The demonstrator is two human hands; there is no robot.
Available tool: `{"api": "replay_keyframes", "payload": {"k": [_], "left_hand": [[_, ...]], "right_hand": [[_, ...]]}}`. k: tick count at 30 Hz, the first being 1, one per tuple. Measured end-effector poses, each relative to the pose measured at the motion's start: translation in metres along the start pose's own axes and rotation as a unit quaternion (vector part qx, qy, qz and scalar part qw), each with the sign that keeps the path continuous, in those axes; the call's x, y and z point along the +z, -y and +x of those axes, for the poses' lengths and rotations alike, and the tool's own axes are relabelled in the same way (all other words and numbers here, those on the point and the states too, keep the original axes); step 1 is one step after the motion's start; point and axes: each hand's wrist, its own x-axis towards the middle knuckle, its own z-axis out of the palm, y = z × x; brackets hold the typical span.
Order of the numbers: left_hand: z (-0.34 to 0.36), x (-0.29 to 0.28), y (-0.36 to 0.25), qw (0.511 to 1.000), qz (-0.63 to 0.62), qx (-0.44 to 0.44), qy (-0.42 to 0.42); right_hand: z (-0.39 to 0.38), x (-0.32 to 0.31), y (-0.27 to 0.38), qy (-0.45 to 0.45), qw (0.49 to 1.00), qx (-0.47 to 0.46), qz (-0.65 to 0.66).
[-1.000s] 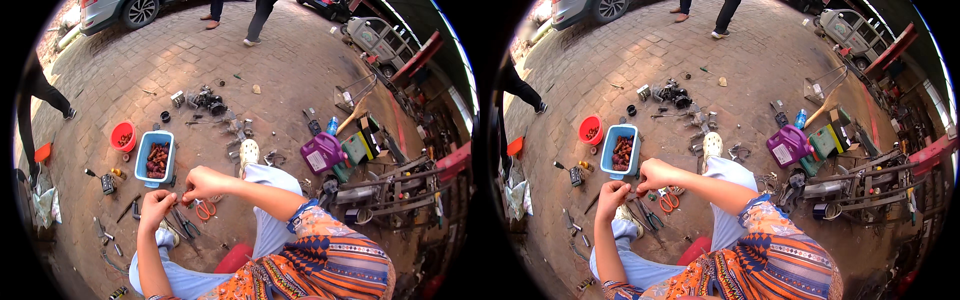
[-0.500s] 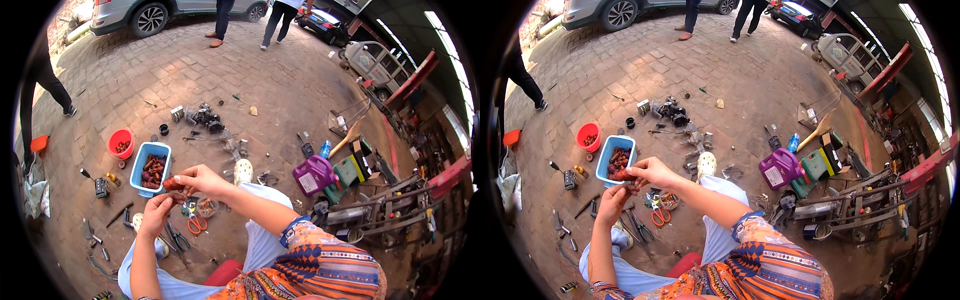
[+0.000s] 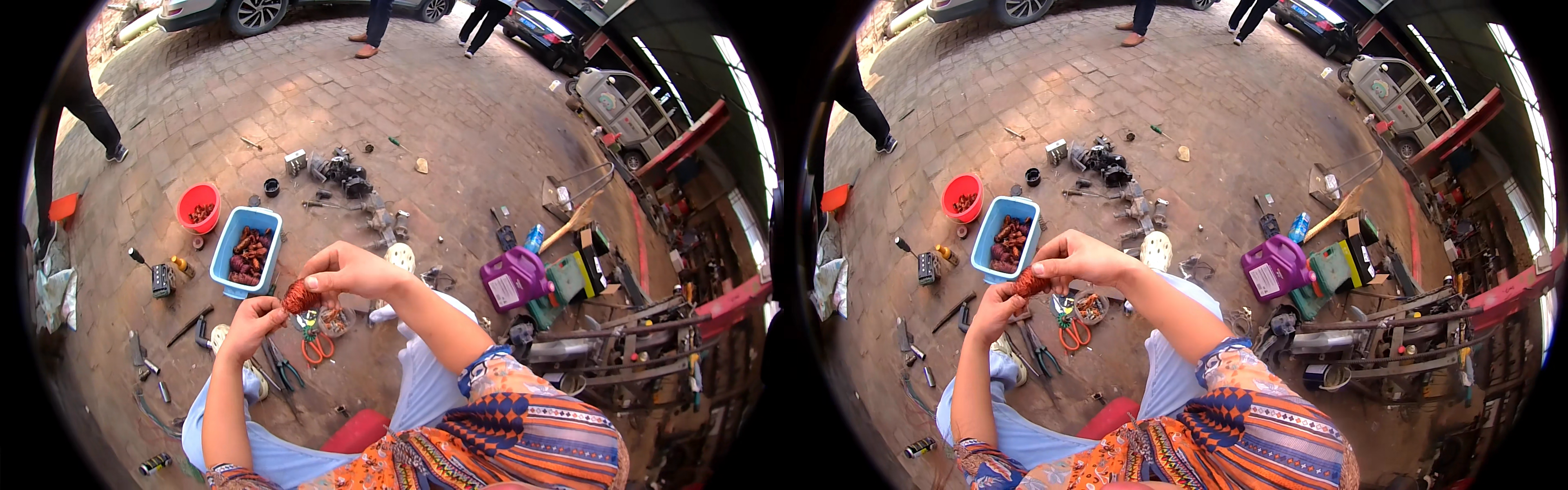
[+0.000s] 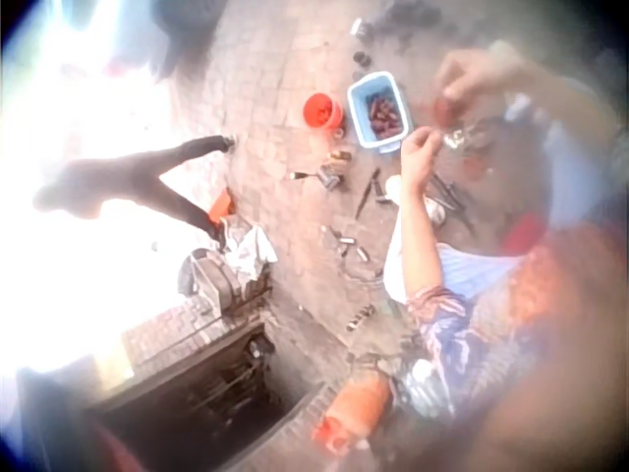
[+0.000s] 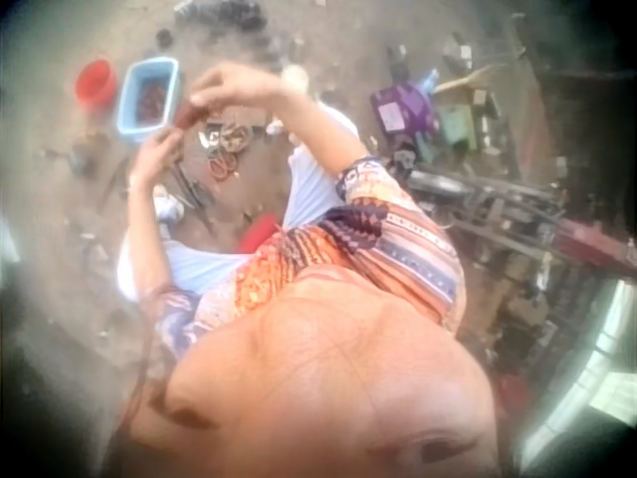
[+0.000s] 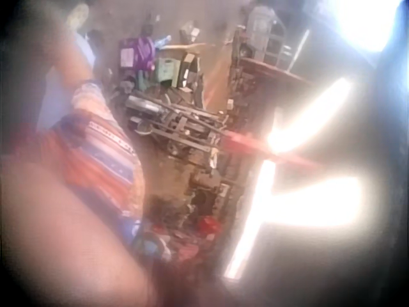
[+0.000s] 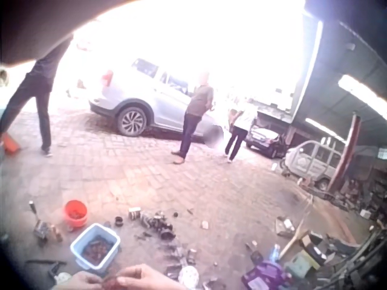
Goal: The person sits on the ground and winds copper wire around a green motor stator. They use pliers to cut the wire and tuck the ends into the stator slots. The person handles the stator and wire repeatedly, adjusting the winding and securing the ends.
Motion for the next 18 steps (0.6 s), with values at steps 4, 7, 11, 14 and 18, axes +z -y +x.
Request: {"api": "replay_keyframes", "payload": {"k": [4,7,11,14,18], "left_hand": [[-0.005,-0.005,-0.018,0.994,-0.034,0.016,-0.099],[-0.016,0.006,-0.036,0.988,0.025,0.015,-0.152],[-0.013,0.041,-0.041,0.988,0.084,0.029,-0.128],[-0.008,0.049,-0.034,0.987,0.01,0.086,-0.137],[-0.007,0.047,-0.017,0.982,-0.02,0.143,-0.122]], "right_hand": [[-0.003,-0.001,0.007,0.002,0.981,0.038,-0.189],[0.003,0.008,-0.002,-0.058,0.927,0.024,-0.371],[0.018,0.014,-0.016,-0.202,0.889,0.016,-0.411],[0.031,0.007,-0.023,-0.26,0.952,-0.075,-0.141],[0.028,0.016,-0.024,-0.192,0.979,-0.052,0.037]]}}
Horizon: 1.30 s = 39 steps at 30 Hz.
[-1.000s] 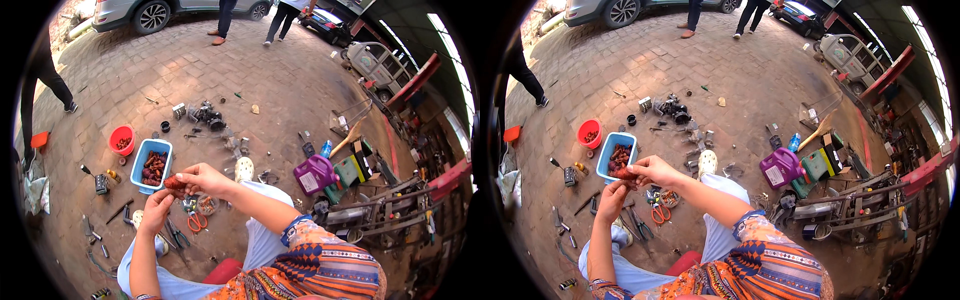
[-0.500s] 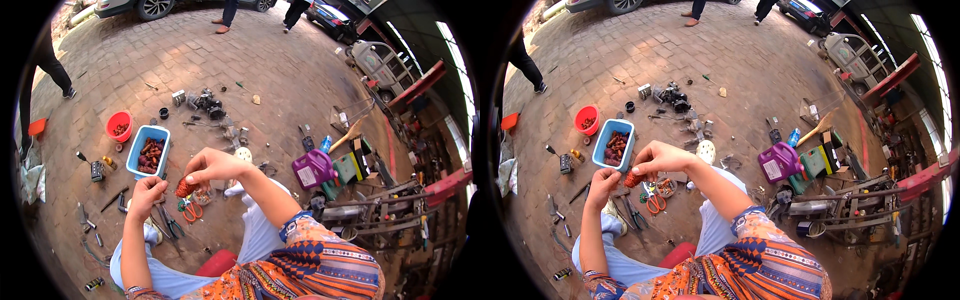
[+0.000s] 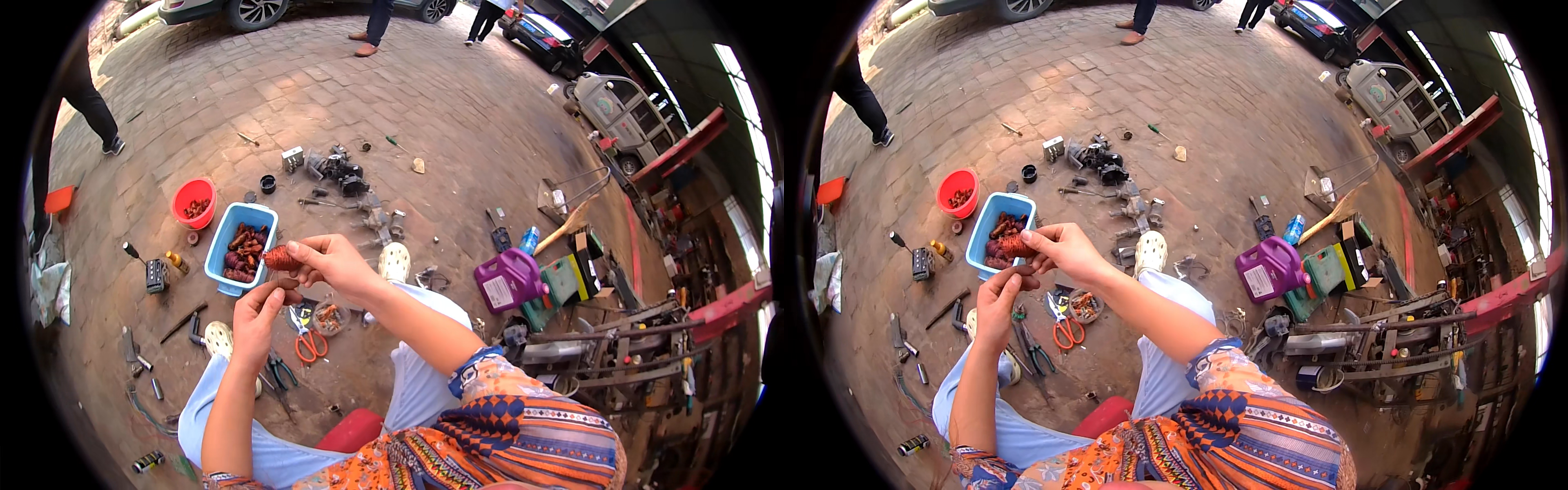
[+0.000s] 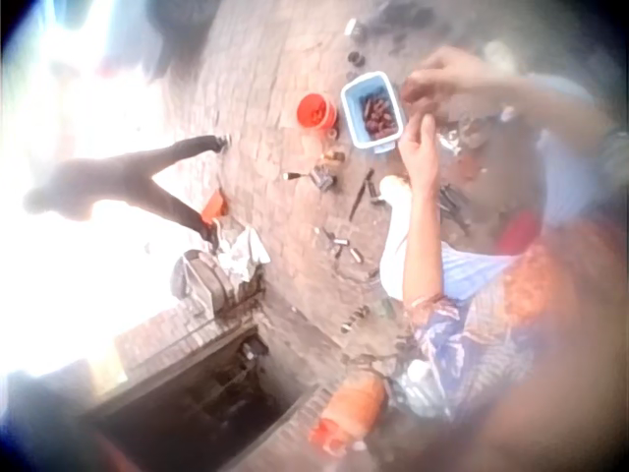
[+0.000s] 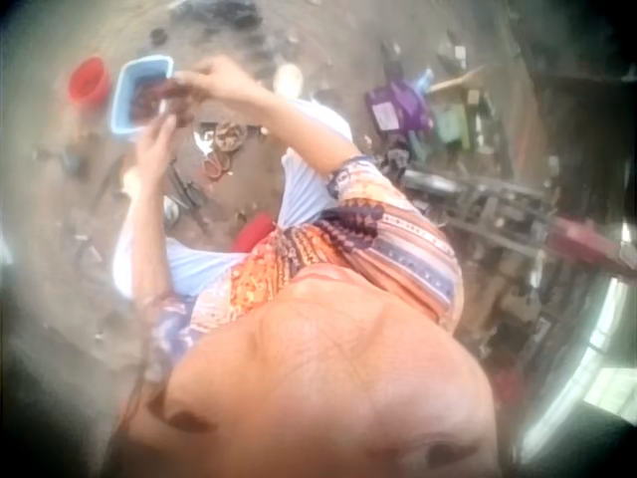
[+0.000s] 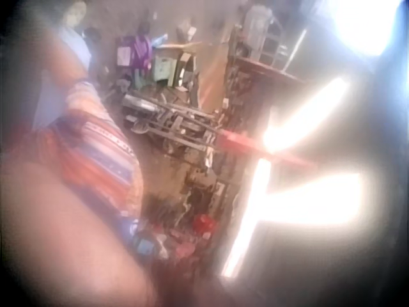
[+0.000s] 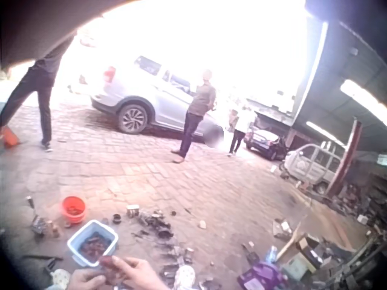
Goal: The person sits on the ground and winds copper wire around a green motor stator. They use pliers to cut the wire and tuck the ends into the stator slots. The person handles the stator and wire repeatedly, adjusting the winding and securing the ends.
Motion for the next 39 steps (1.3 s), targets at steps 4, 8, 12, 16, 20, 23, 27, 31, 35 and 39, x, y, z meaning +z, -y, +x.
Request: {"api": "replay_keyframes", "payload": {"k": [4,8,12,16,20,23,27,31,35,39], "left_hand": [[0.001,-0.018,0.013,0.997,0.012,-0.024,0.068],[0.001,-0.045,0.012,0.992,-0.054,-0.095,0.063],[-0.009,-0.047,-0.018,0.992,-0.074,-0.082,0.067],[-0.01,-0.022,-0.036,0.99,0.098,-0.085,0.052],[-0.006,-0.01,-0.014,0.994,0.056,-0.095,-0.012],[-0.009,-0.004,-0.004,0.999,0.03,-0.034,-0.019],[-0.014,-0.008,0.0,0.999,0.019,0.021,-0.036],[-0.02,-0.048,0.039,0.997,0.04,-0.058,0.02],[-0.024,-0.075,0.035,0.995,0.007,-0.102,0.011],[-0.04,-0.099,0.029,0.992,-0.039,-0.117,0.017]], "right_hand": [[0.003,0.001,0.002,0.084,0.984,0.054,0.148],[-0.001,-0.009,0.014,0.184,0.976,0.067,0.095],[-0.016,-0.013,0.03,0.291,0.944,0.05,-0.146],[-0.018,0.003,0.02,0.177,0.902,0.031,-0.393],[-0.002,0.015,-0.013,-0.034,0.941,-0.066,-0.331],[0.006,0.015,-0.027,-0.082,0.972,-0.117,-0.187],[-0.001,0.017,-0.023,-0.054,0.991,-0.094,-0.083],[-0.003,0.018,-0.03,-0.029,0.999,-0.001,0.028],[-0.002,0.012,-0.043,0.091,0.993,0.067,0.03],[-0.02,0.03,-0.05,0.166,0.953,0.068,-0.245]]}}
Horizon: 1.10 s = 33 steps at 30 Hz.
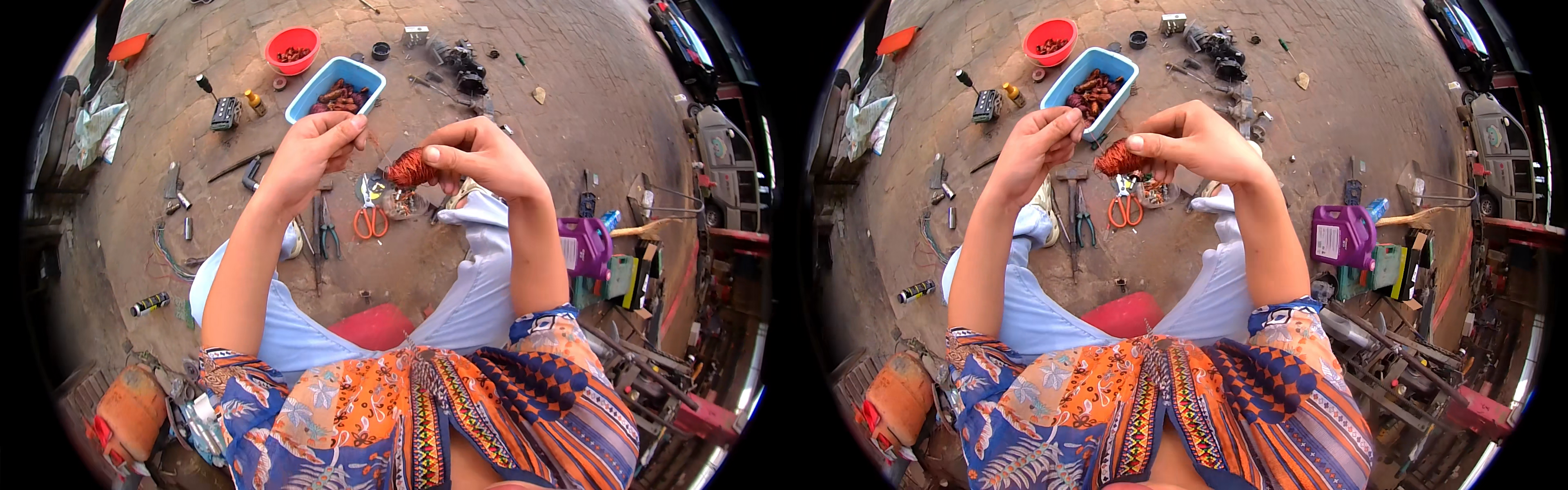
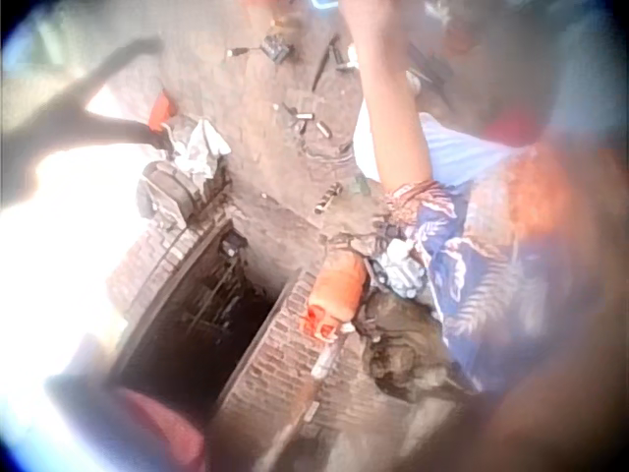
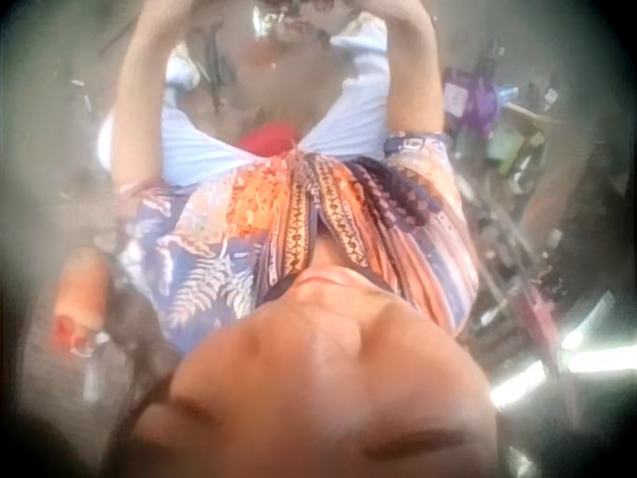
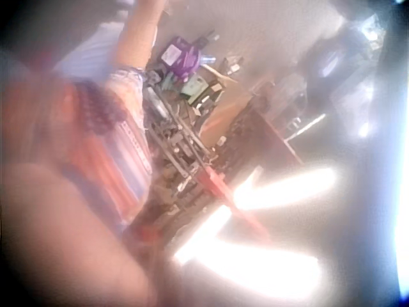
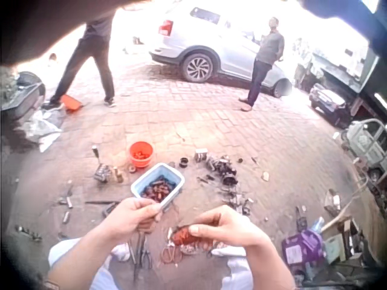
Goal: The person sits on the ground and winds copper wire around a green motor stator. They use pliers to cut the wire and tuck the ends into the stator slots. The person handles the stator and wire repeatedly, adjusting the winding and securing the ends.
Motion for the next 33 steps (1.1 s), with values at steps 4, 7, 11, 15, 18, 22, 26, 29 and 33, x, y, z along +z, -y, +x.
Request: {"api": "replay_keyframes", "payload": {"k": [4,7,11,15,18,22,26,29,33], "left_hand": [[-0.008,0.015,-0.008,0.995,0.102,-0.001,-0.024],[-0.005,0.03,0.007,0.993,0.112,-0.022,-0.011],[-0.007,0.037,0.001,0.996,0.078,0.043,0.001],[-0.004,0.031,0.011,0.994,0.072,0.082,0.007],[-0.004,0.031,0.011,0.996,0.011,0.079,0.033],[-0.008,0.026,0.001,0.997,0.038,0.051,0.034],[-0.015,0.028,-0.01,0.996,0.063,0.056,0.019],[-0.015,0.031,-0.011,0.995,0.059,0.077,0.004],[-0.012,0.031,-0.016,0.992,0.014,0.113,-0.053]], "right_hand": [[0.017,0.024,-0.01,-0.171,0.969,0.002,-0.176],[0.031,0.037,-0.022,-0.307,0.932,-0.084,-0.174],[0.039,0.037,-0.03,-0.273,0.956,-0.083,0.062],[0.033,0.033,-0.023,-0.234,0.949,-0.036,0.208],[0.035,0.032,-0.029,-0.172,0.935,-0.024,0.309],[0.034,0.034,-0.019,-0.233,0.958,-0.086,0.146],[0.035,0.033,-0.015,-0.316,0.926,-0.197,-0.056],[0.035,0.034,-0.018,-0.338,0.874,-0.282,-0.206],[0.039,0.034,-0.023,-0.317,0.801,-0.373,-0.346]]}}
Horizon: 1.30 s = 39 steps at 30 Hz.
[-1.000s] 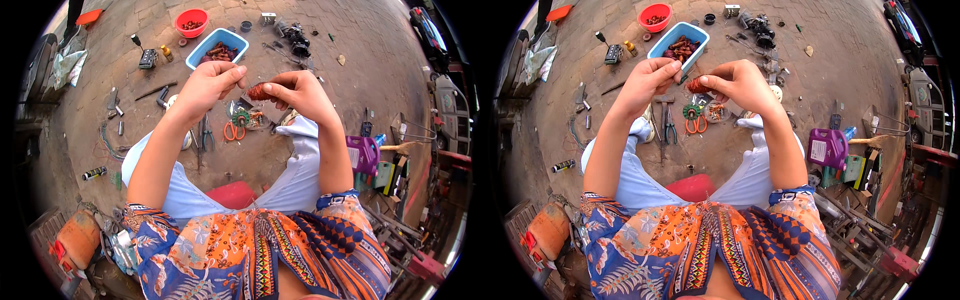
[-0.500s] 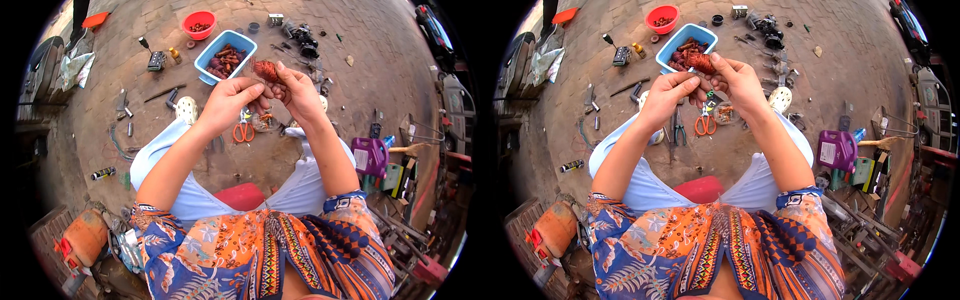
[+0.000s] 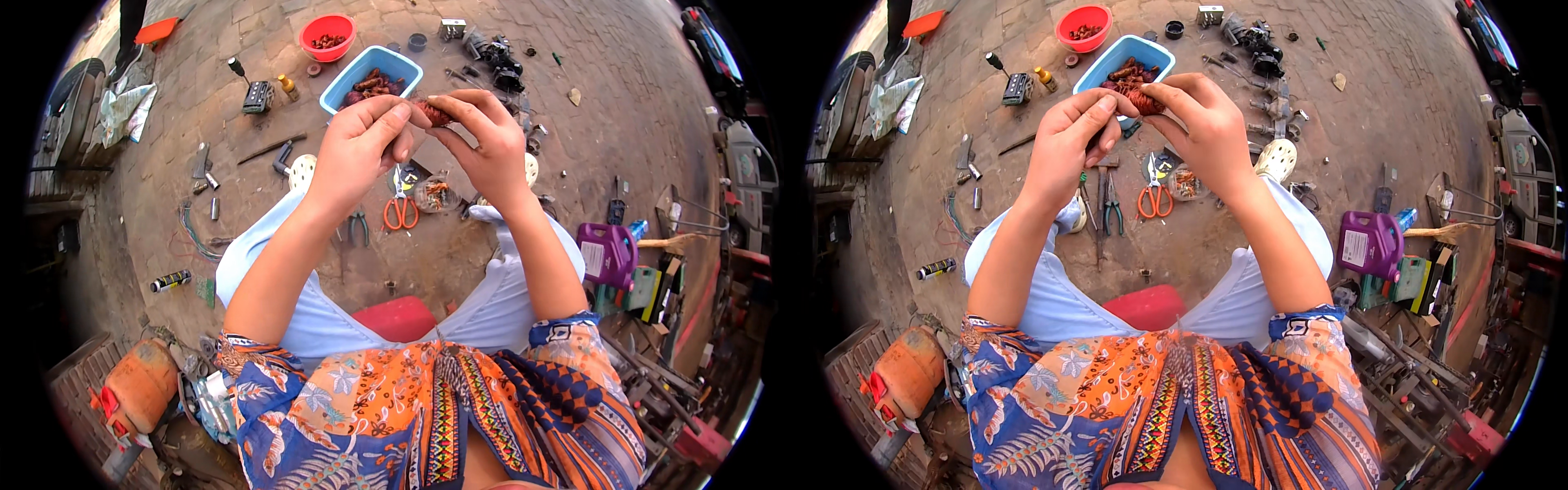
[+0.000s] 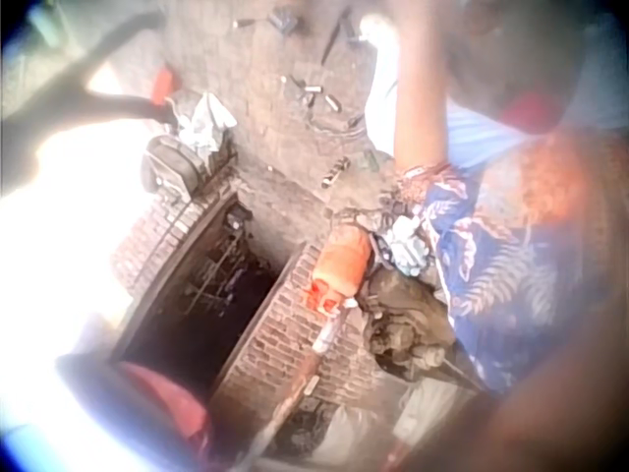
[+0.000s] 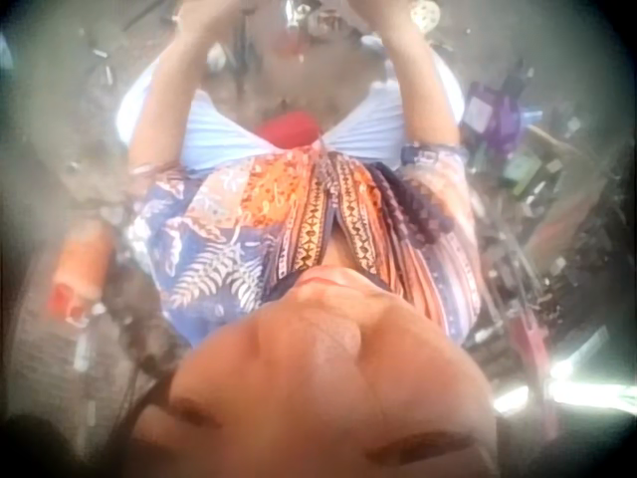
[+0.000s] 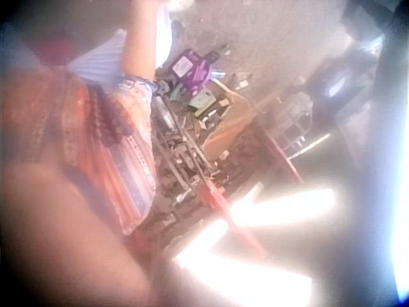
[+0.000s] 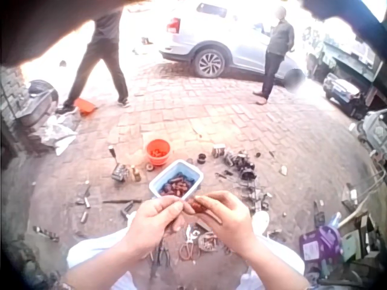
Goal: The person sits on the ground and winds copper wire around a green motor stator. They use pliers to cut the wire and tuck the ends into the stator slots. The person handles the stator and wire repeatedly, adjusting the winding and securing the ends.
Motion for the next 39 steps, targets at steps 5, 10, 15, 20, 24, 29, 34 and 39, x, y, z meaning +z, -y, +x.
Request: {"api": "replay_keyframes", "payload": {"k": [5,10,15,20,24,29,34,39], "left_hand": [[0.0,0.002,0.002,0.998,0.017,0.03,0.058],[-0.003,0.005,0.012,0.991,0.093,0.029,0.094],[-0.003,0.004,0.016,0.995,-0.003,0.009,0.104],[-0.005,0.005,0.019,0.995,0.05,0.009,0.087],[-0.006,0.002,0.022,0.993,0.087,-0.044,0.062],[-0.003,0.002,0.018,0.99,0.143,0.006,0.013],[0.007,0.001,0.01,0.976,0.116,0.162,-0.088],[0.012,0.004,0.009,0.973,0.11,0.182,-0.088]], "right_hand": [[-0.003,0.005,0.0,-0.011,1.0,-0.005,-0.022],[0.003,0.005,0.006,-0.023,0.975,0.154,0.156],[0.002,0.006,0.011,0.003,0.907,0.284,0.311],[0.005,-0.001,0.012,-0.012,0.874,0.328,0.358],[0.001,-0.008,0.002,-0.038,0.78,0.387,0.49],[-0.004,-0.013,0.002,0.04,0.68,0.388,0.621],[-0.001,-0.014,-0.005,0.022,0.604,0.419,0.677],[-0.005,-0.011,-0.009,0.032,0.58,0.445,0.682]]}}
